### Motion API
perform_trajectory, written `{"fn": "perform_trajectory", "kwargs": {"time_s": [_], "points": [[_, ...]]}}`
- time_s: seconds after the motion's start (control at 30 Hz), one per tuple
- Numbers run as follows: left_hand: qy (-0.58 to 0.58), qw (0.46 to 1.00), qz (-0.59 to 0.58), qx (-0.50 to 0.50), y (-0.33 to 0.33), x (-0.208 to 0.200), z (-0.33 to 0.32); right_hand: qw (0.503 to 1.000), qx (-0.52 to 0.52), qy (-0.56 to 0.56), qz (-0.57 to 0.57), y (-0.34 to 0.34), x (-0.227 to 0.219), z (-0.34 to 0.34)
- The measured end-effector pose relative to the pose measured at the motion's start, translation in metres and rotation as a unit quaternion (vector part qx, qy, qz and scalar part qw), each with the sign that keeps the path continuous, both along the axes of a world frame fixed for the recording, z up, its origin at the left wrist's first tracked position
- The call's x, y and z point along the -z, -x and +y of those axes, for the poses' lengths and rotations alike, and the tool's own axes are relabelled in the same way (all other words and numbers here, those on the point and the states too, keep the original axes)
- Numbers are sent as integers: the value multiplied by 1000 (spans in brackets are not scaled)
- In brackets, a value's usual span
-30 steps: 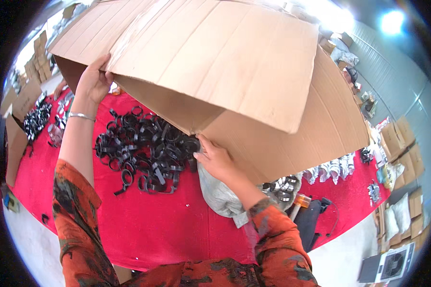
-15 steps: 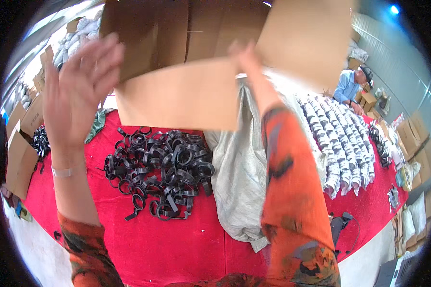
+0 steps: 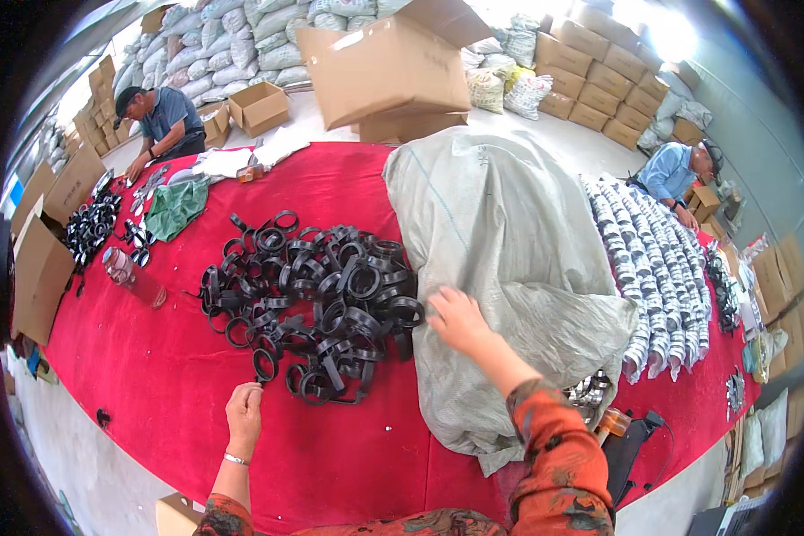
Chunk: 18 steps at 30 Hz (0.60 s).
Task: Manually assembling and hammering components for plastic or metal handles/lids in a factory setting.
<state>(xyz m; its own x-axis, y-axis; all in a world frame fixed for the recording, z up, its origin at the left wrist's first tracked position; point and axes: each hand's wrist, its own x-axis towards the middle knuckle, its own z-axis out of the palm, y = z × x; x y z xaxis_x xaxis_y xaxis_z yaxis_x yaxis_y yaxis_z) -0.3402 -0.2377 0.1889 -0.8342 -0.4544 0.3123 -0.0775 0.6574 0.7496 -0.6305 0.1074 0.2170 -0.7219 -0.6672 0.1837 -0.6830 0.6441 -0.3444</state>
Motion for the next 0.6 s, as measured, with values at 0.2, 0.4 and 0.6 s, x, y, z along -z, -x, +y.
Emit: {"fn": "perform_trajectory", "kwargs": {"time_s": [0.2,0.4,0.6], "points": [[-69,984,-1,-161,-27,40,-20,996,77,-41,-21,-47,56,5],[-77,973,18,-216,-44,56,-31,994,82,-25,72,-60,75,-15],[65,975,19,-212,-22,39,-47,986,119,-28,110,-57,73,-10]]}}
